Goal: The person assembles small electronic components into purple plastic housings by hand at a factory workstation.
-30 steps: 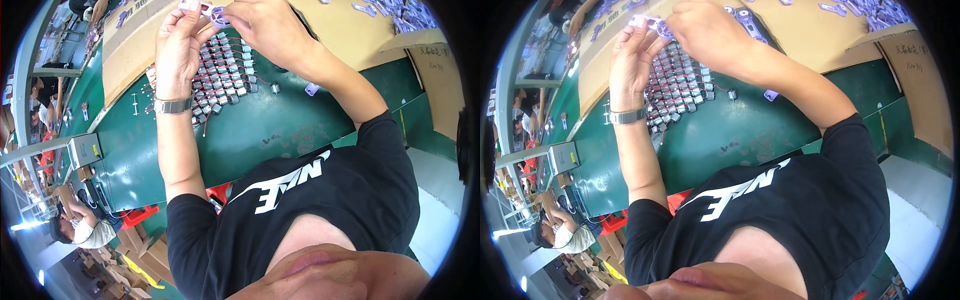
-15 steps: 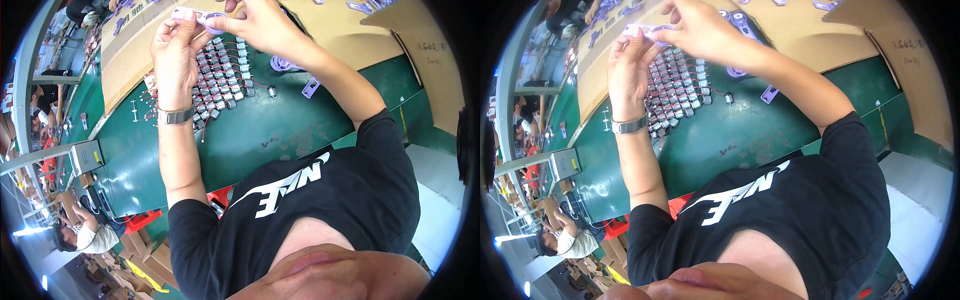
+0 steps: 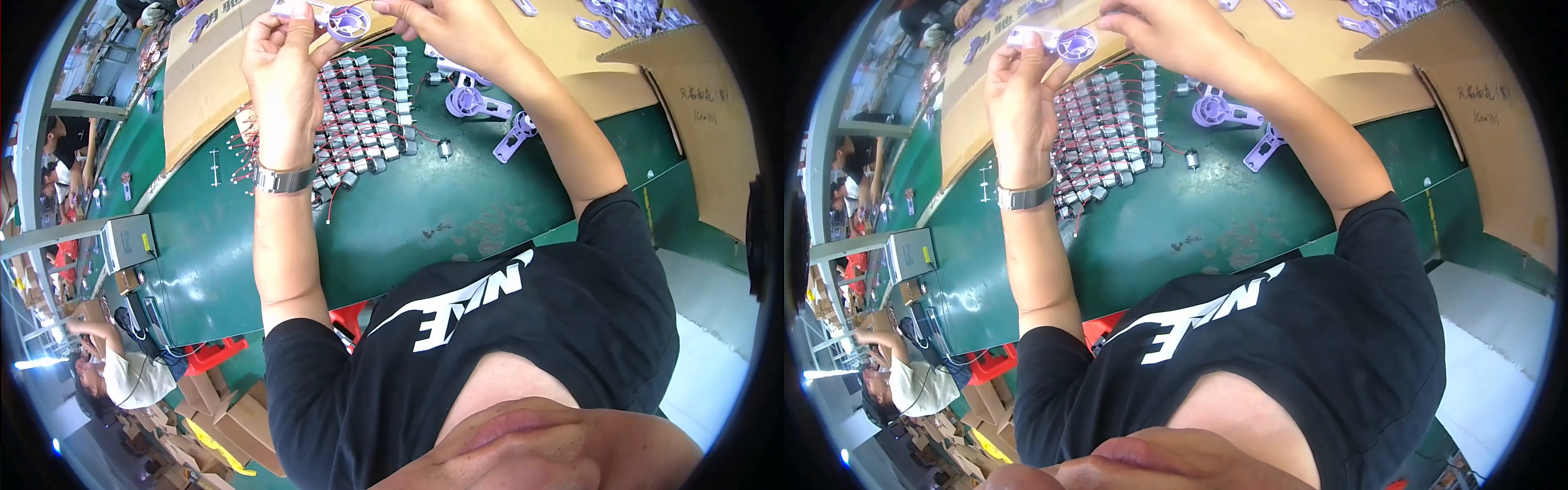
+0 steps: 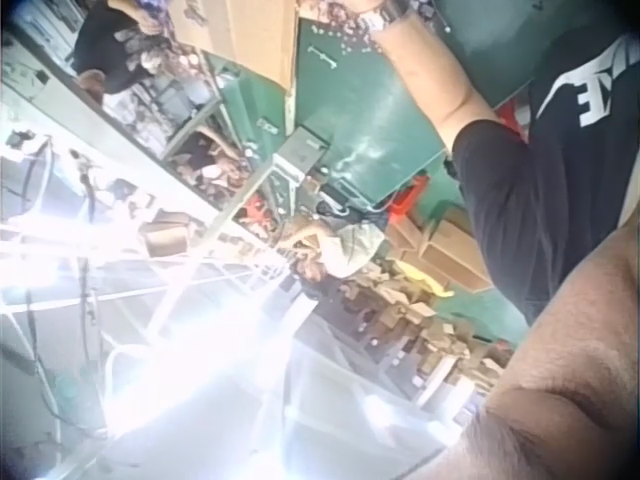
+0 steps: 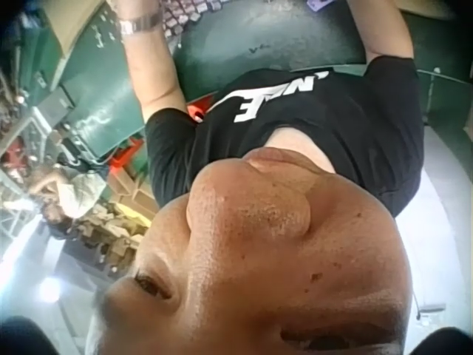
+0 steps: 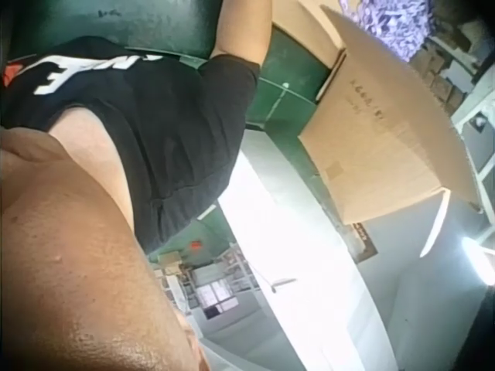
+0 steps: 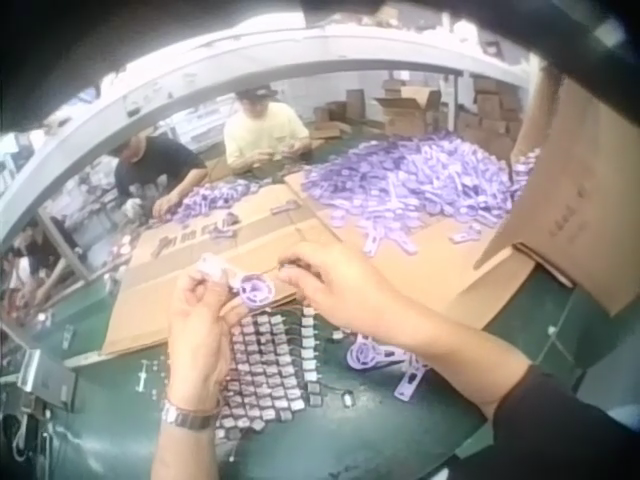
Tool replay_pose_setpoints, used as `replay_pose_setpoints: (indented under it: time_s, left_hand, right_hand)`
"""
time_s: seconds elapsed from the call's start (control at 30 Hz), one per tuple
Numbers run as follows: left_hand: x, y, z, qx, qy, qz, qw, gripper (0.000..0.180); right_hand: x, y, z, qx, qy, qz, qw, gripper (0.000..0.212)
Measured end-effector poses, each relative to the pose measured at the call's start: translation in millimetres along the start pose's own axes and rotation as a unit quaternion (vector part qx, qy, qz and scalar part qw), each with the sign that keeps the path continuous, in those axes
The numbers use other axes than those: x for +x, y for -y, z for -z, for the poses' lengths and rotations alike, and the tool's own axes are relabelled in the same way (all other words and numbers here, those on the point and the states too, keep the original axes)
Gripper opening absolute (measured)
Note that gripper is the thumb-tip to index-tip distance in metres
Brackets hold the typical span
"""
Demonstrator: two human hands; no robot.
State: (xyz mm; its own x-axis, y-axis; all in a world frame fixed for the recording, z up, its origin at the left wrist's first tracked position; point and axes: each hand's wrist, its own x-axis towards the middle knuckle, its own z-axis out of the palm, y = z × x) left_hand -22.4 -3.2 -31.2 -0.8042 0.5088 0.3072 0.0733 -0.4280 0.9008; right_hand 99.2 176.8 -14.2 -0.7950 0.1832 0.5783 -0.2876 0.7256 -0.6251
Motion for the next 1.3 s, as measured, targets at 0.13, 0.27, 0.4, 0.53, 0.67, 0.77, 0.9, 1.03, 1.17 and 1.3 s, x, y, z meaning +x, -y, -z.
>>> replay_pose_setpoints:
  time_s: [0.13, 0.27, 0.4, 0.53, 0.67, 0.77, 0.9, 1.03, 1.17, 1.3]
  left_hand:
    - [-1.2, 2.1, -0.9, 0.010, -0.018, 0.000, 1.000, 0.022]
    - [-3.1, 1.3, -1.7, -0.013, -0.010, -0.008, 1.000, 0.023]
    - [-2.7, 1.1, -5.3, 0.002, -0.006, -0.013, 1.000, 0.023]
    - [-2.7, 8.6, -3.5, 0.042, -0.021, -0.029, 0.998, 0.025]
    - [-7.7, 7.0, -12.9, 0.077, -0.020, 0.005, 0.997, 0.025]
    - [-15.2, -8.2, -30.5, 0.058, -0.033, 0.028, 0.997, 0.007]
    - [18.7, 64.3, 26.9, 0.001, -0.004, 0.012, 1.000, 0.009]
    - [-15.1, -1.8, -28.2, -0.015, -0.031, 0.023, 0.999, 0.006]
    - [-15.2, -3.9, -27.9, 0.000, -0.042, 0.026, 0.999, 0.004]
    - [-20.5, -3.5, -34.9, 0.050, -0.056, -0.019, 0.997, 0.005]
  right_hand:
    - [-3.7, 13.4, 1.8, 0.059, -0.041, 0.105, 0.992, 0.017]
    - [-0.5, 25.7, 4.0, 0.098, 0.058, -0.078, 0.991, 0.019]
    - [-4.5, 9.2, 7.0, -0.035, 0.088, 0.001, 0.995, 0.018]
    - [-2.2, 24.7, 12.2, -0.123, -0.006, 0.204, 0.971, 0.019]
    - [-2.9, 16.7, 7.6, -0.050, 0.023, 0.134, 0.990, 0.020]
    - [-6.3, 14.9, -0.7, -0.052, 0.017, 0.105, 0.993, 0.022]
    - [-7.3, 25.0, -10.0, -0.082, -0.023, 0.133, 0.987, 0.025]
    - [-8.7, 26.7, -11.0, -0.071, -0.045, 0.078, 0.993, 0.025]
    - [-9.4, 13.6, -8.7, -0.042, -0.022, 0.031, 0.998, 0.022]
    - [-5.0, 24.5, -0.1, -0.112, -0.071, 0.133, 0.982, 0.018]
